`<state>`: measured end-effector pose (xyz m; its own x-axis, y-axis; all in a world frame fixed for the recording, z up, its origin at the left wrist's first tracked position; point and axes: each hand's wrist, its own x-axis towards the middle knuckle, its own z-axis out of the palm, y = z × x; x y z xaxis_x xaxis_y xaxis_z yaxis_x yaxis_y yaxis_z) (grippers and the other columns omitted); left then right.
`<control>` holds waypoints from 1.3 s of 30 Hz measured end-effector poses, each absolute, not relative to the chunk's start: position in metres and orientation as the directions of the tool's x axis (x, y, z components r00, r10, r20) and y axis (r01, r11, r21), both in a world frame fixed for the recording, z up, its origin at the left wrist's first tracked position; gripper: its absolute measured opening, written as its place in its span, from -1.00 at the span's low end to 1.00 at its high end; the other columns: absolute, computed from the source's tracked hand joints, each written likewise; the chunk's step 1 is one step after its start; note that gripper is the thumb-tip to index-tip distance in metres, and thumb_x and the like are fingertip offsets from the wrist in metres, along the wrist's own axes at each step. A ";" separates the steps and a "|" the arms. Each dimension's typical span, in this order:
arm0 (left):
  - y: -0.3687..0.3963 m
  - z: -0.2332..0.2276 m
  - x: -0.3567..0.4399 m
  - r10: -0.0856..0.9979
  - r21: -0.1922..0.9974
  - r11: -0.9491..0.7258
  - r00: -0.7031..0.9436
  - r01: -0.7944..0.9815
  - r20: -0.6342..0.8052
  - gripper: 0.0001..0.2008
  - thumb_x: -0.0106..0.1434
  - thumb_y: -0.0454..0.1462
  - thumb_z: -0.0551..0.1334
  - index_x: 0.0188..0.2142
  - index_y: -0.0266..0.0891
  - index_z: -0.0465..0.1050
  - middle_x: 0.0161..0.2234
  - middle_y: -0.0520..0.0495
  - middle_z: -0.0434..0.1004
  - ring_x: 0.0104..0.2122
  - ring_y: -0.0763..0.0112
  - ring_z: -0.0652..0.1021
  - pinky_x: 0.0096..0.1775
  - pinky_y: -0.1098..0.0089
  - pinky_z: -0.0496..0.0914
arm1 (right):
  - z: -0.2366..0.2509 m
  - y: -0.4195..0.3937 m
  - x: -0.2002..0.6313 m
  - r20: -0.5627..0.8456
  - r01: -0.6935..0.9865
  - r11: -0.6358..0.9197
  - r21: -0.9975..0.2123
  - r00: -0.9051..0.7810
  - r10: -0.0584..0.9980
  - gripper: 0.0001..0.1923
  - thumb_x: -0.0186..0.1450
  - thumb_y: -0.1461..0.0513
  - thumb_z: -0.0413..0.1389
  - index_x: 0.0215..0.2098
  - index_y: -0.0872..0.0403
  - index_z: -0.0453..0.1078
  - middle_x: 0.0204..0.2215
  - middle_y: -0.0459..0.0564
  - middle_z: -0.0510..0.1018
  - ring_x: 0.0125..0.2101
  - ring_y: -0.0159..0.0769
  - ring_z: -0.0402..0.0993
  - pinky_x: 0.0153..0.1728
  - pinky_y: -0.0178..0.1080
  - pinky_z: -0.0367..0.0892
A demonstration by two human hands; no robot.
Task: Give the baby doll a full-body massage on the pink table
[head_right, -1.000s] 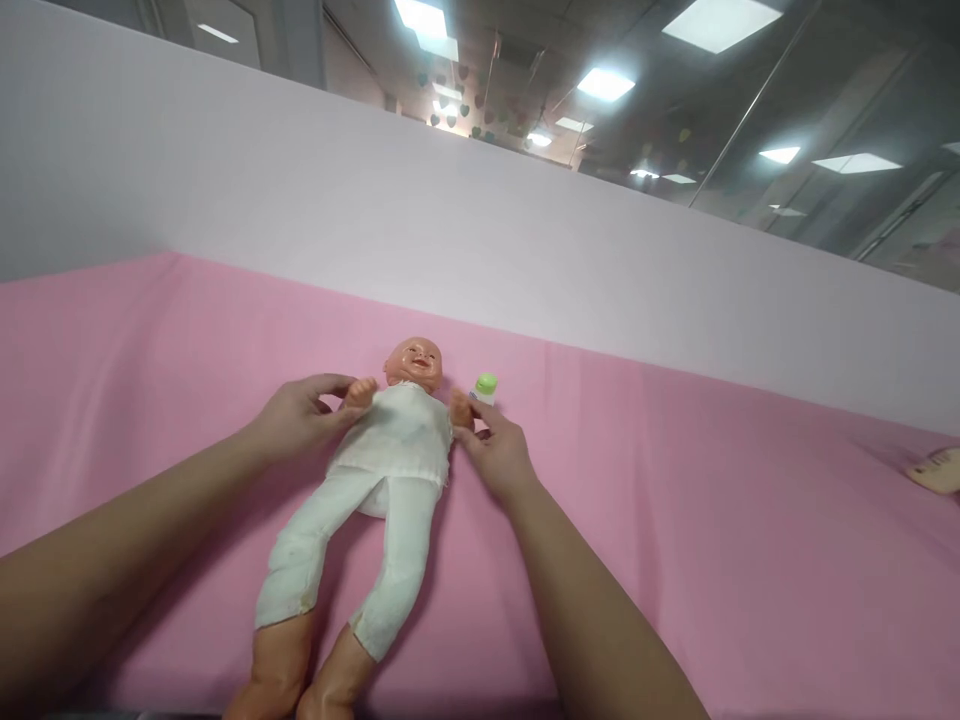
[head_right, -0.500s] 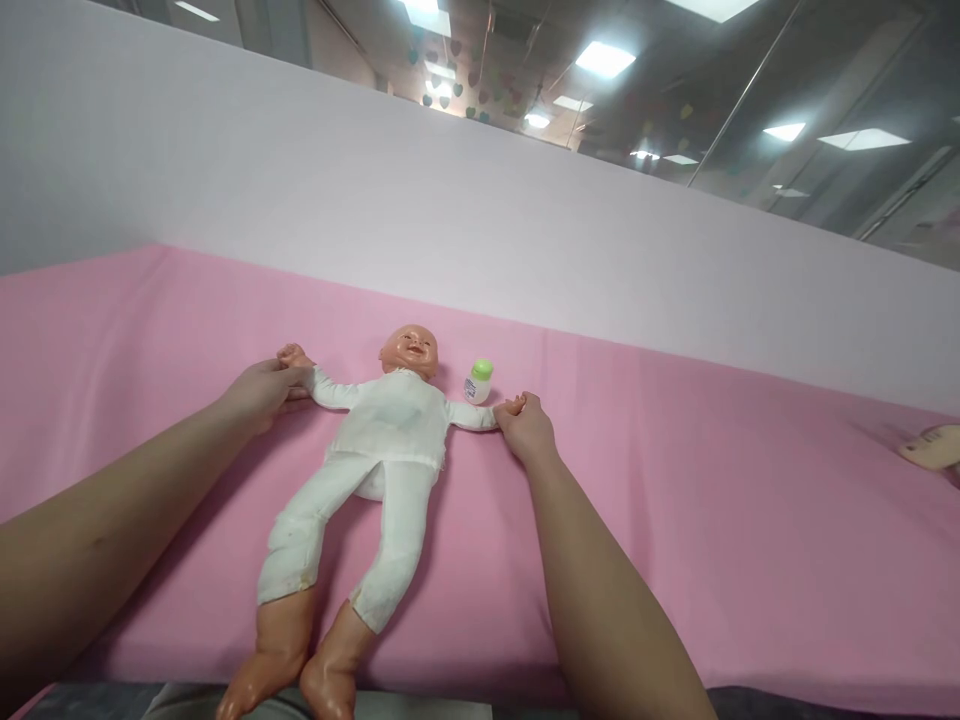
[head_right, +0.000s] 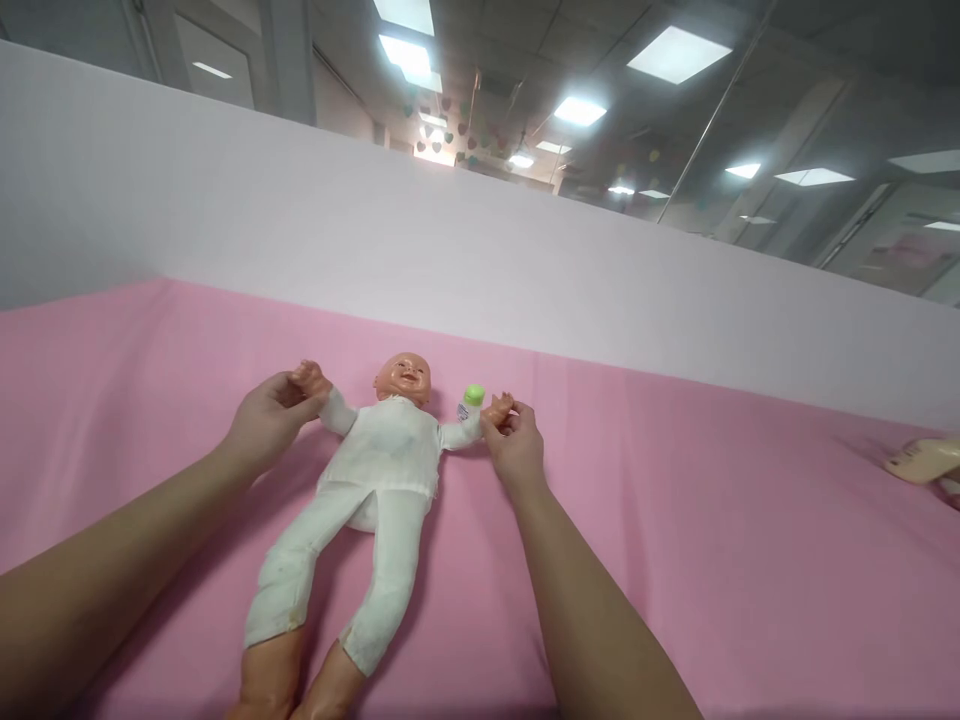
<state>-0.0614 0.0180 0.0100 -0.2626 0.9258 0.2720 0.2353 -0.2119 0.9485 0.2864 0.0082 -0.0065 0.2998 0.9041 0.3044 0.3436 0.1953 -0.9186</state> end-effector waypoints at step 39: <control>0.045 0.001 -0.106 0.884 0.875 0.066 -0.434 0.480 0.171 -0.69 0.10 -0.13 0.30 -0.14 -0.14 0.50 -0.25 -0.11 0.61 -0.24 0.11 0.60 -0.20 0.21 0.48 | -0.025 0.029 0.318 0.052 0.419 -0.169 -0.892 0.466 0.883 -0.27 0.20 -0.04 0.24 0.23 0.08 0.21 -0.08 0.13 0.62 -0.23 -0.12 0.63 -0.26 -0.15 0.53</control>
